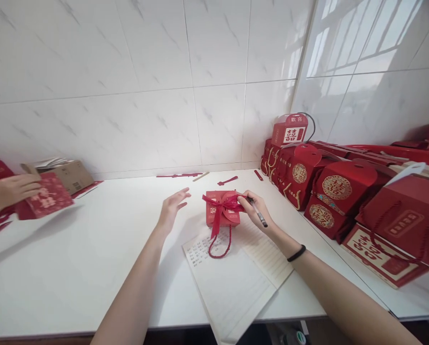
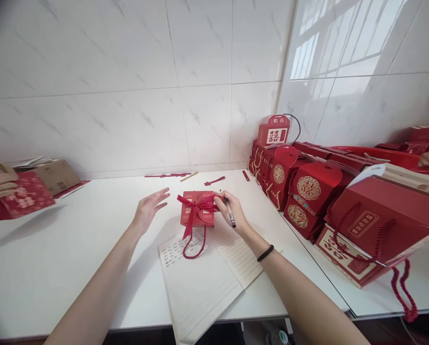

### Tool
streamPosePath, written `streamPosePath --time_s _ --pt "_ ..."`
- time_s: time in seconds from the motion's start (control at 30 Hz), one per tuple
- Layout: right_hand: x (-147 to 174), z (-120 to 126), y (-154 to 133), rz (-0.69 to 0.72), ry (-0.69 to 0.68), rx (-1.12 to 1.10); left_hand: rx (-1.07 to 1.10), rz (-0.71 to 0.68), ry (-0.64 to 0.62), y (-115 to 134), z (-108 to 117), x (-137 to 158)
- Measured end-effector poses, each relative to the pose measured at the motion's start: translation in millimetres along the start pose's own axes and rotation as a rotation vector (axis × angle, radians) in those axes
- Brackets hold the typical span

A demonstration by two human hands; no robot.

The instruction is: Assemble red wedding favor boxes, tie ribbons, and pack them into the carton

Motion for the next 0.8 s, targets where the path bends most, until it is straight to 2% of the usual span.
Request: streamPosePath --time_s 0.07,0.13,0.2,0.3,0.4,0.5,0.63,0.8 --pt "3.5 -4.6 -7.5 0.058 -0.005 0.043 -0.127 -0.232 0.012 23.3 -17.1 11.8" --pt "8.7 -11.3 -15.5 0.120 -0.031 0.091 -0.245 -0.408 -0.072 38.2 -42.7 29.5" --pt "14.0 -18.2 -20.2 0.153 -0.070 0.113 -0.360 -0.529 -0.143 45.4 -60.9 44.9" --pt "18.4 -23.1 -19.8 0.136 -0.095 0.086 -0.446 -0.625 -0.216 48.1 -72.2 57.0" --pt "18.4 -21.3 -16.2 0.102 -0.075 0.064 -0.440 -0.658 -0.247 48.4 -73.3 60.1" --pt "17.4 -19.3 -12.0 0.067 -0.063 0.025 -0.436 -0.633 -0.213 47.1 -70.7 58.0" --pt "17.2 -22.7 -3.4 -0.017 -0.115 -0.060 -0.410 -0.564 -0.146 44.0 -66.3 53.4" --pt "16.4 -27.2 6.8 -0.149 -0.181 -0.161 -0.395 -0.544 -0.118 42.6 -64.3 51.8"
Point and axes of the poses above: each hand's wrist, its own x-axis away from the middle knuckle, its own z-axis out of the back of the hand, y = z × x, the point moved 10 cm from there along -x, towards the middle knuckle, and after that the axes turned 7 degrees about y, right-handed, at the moved point
